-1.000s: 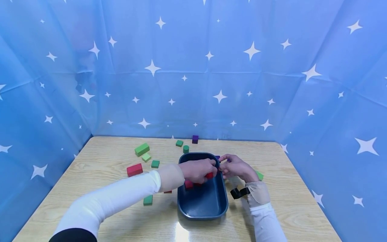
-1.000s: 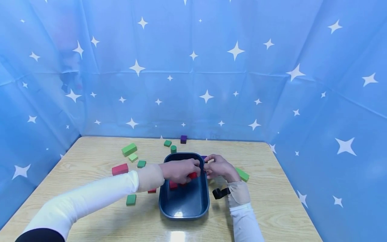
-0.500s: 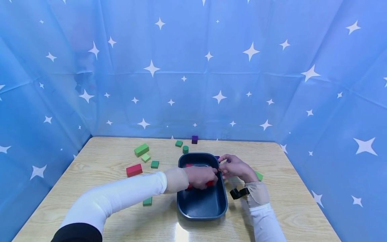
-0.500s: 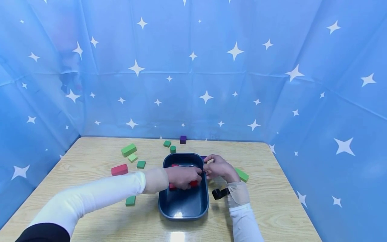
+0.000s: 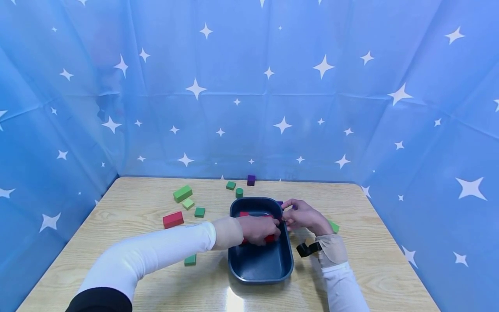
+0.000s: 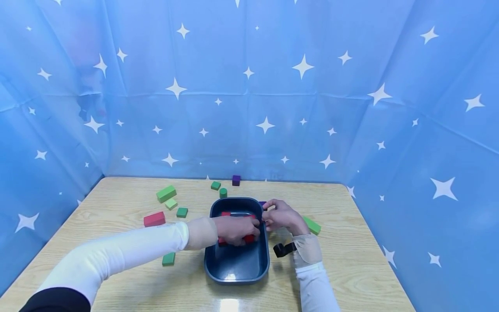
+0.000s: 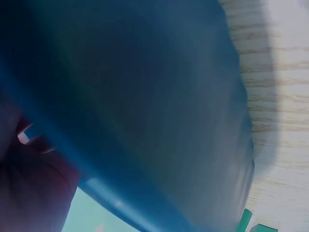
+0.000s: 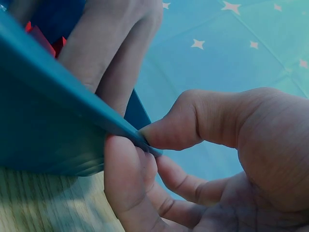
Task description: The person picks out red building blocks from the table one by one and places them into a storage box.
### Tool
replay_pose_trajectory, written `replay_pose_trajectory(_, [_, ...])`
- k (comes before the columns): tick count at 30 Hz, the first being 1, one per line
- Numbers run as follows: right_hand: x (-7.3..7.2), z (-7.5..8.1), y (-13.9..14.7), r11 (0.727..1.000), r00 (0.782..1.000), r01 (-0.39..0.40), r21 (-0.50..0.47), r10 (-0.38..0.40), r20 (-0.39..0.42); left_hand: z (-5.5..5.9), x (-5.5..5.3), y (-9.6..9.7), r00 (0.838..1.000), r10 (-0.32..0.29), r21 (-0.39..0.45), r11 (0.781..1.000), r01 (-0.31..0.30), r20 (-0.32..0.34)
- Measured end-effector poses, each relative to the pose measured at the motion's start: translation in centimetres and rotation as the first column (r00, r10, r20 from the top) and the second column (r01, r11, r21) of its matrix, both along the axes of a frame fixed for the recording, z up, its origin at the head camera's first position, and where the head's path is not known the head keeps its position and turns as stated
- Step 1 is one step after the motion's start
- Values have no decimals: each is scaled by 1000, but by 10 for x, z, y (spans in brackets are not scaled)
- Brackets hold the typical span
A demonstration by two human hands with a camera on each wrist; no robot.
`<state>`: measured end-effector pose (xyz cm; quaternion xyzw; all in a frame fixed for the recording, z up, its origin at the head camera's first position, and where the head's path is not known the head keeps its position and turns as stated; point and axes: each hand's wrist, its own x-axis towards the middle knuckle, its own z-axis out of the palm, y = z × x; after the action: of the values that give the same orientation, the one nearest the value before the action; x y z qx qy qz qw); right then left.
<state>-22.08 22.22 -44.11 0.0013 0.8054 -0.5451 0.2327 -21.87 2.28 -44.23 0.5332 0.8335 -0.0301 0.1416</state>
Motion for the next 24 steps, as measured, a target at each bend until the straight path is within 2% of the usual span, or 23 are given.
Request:
replay_pose_trajectory(6, [0, -2, 0, 1000, 1000, -2, -13, 2, 8, 3, 1, -3, 1000, 5, 16, 1000, -5, -5])
replay_pose_trajectory(14, [1, 0, 0, 1000, 1000, 0, -6, 0, 9, 15, 0, -15, 995, 94, 66, 993, -95, 27])
replay_pose_trajectory(20, [1, 0, -1, 1000, 1000, -1, 0, 1, 8, 26, -3, -30, 985, 153, 132, 978, -162, 76])
replay_pose_trajectory(24, [0, 0, -1, 1000, 1000, 0, 6, 0, 8, 32, -5, -42, 973, 205, 168, 961, -222, 109])
